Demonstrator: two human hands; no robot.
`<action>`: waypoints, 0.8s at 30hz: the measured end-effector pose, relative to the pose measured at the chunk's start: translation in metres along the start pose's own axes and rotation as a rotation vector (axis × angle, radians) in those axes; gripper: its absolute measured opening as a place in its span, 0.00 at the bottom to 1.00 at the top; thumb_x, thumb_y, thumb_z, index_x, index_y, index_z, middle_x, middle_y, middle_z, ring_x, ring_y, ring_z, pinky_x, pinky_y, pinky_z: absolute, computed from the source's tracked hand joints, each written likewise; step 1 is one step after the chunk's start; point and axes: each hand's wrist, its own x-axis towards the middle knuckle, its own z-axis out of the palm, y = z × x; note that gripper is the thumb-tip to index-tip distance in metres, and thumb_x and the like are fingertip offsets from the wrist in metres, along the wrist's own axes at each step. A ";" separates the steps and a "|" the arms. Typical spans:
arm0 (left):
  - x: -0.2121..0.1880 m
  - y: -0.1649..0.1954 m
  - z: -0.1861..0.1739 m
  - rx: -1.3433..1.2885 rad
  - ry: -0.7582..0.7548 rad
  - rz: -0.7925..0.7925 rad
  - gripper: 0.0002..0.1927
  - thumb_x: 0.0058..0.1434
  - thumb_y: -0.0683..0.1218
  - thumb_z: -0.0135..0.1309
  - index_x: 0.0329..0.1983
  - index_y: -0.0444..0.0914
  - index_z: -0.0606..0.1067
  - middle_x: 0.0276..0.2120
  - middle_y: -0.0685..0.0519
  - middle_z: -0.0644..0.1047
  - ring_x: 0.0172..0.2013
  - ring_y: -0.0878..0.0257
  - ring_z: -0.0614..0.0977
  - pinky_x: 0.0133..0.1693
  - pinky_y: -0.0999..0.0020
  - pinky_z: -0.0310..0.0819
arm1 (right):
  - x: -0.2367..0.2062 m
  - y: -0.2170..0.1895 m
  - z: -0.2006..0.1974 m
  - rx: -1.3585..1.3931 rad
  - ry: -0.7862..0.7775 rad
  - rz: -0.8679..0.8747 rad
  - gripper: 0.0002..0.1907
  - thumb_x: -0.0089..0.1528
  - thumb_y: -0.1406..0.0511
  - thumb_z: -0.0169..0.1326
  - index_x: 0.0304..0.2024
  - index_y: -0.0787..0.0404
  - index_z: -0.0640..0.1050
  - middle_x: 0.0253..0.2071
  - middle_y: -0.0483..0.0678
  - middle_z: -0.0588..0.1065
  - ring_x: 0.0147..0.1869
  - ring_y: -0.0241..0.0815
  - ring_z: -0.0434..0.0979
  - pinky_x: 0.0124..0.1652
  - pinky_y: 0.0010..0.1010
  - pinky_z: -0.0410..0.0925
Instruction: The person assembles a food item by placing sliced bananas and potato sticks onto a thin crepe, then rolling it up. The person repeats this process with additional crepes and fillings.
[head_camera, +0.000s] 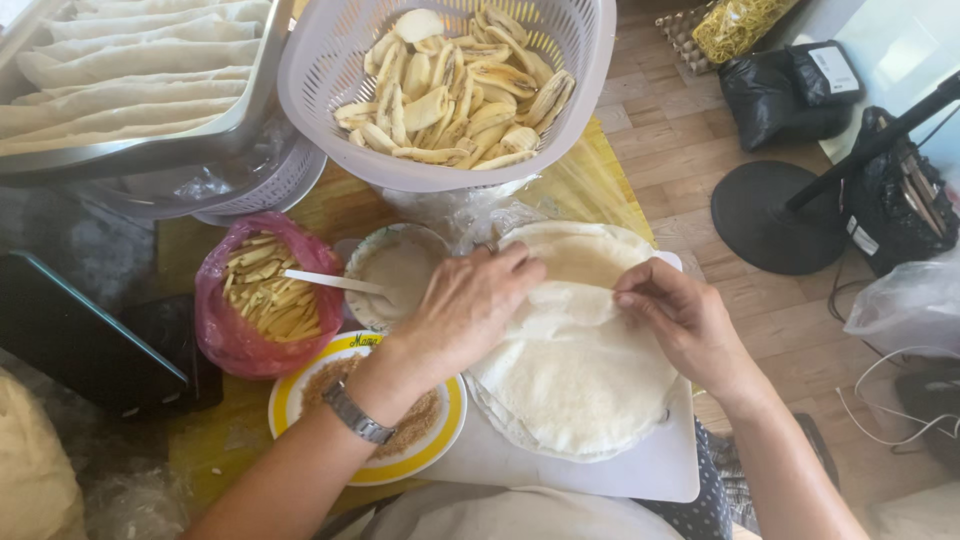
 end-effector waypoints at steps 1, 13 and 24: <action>-0.001 -0.003 -0.004 -0.030 0.040 0.005 0.10 0.55 0.33 0.53 0.41 0.34 0.75 0.40 0.46 0.76 0.37 0.50 0.82 0.38 0.56 0.78 | 0.000 -0.001 -0.001 0.021 -0.022 0.023 0.08 0.63 0.70 0.58 0.46 0.62 0.78 0.42 0.45 0.79 0.47 0.35 0.78 0.47 0.29 0.73; 0.001 0.015 -0.020 -0.418 0.067 -0.188 0.12 0.72 0.48 0.47 0.37 0.35 0.72 0.28 0.42 0.77 0.33 0.42 0.80 0.37 0.48 0.72 | -0.002 0.015 -0.009 0.106 0.006 0.117 0.11 0.65 0.69 0.53 0.49 0.63 0.81 0.40 0.44 0.79 0.41 0.31 0.77 0.40 0.25 0.72; -0.031 0.076 0.003 -0.225 0.098 -0.052 0.12 0.68 0.50 0.55 0.34 0.37 0.74 0.28 0.49 0.75 0.30 0.53 0.79 0.33 0.54 0.72 | -0.014 0.013 -0.032 0.084 -0.137 -0.041 0.15 0.57 0.74 0.55 0.46 0.62 0.82 0.49 0.45 0.80 0.52 0.35 0.79 0.51 0.27 0.71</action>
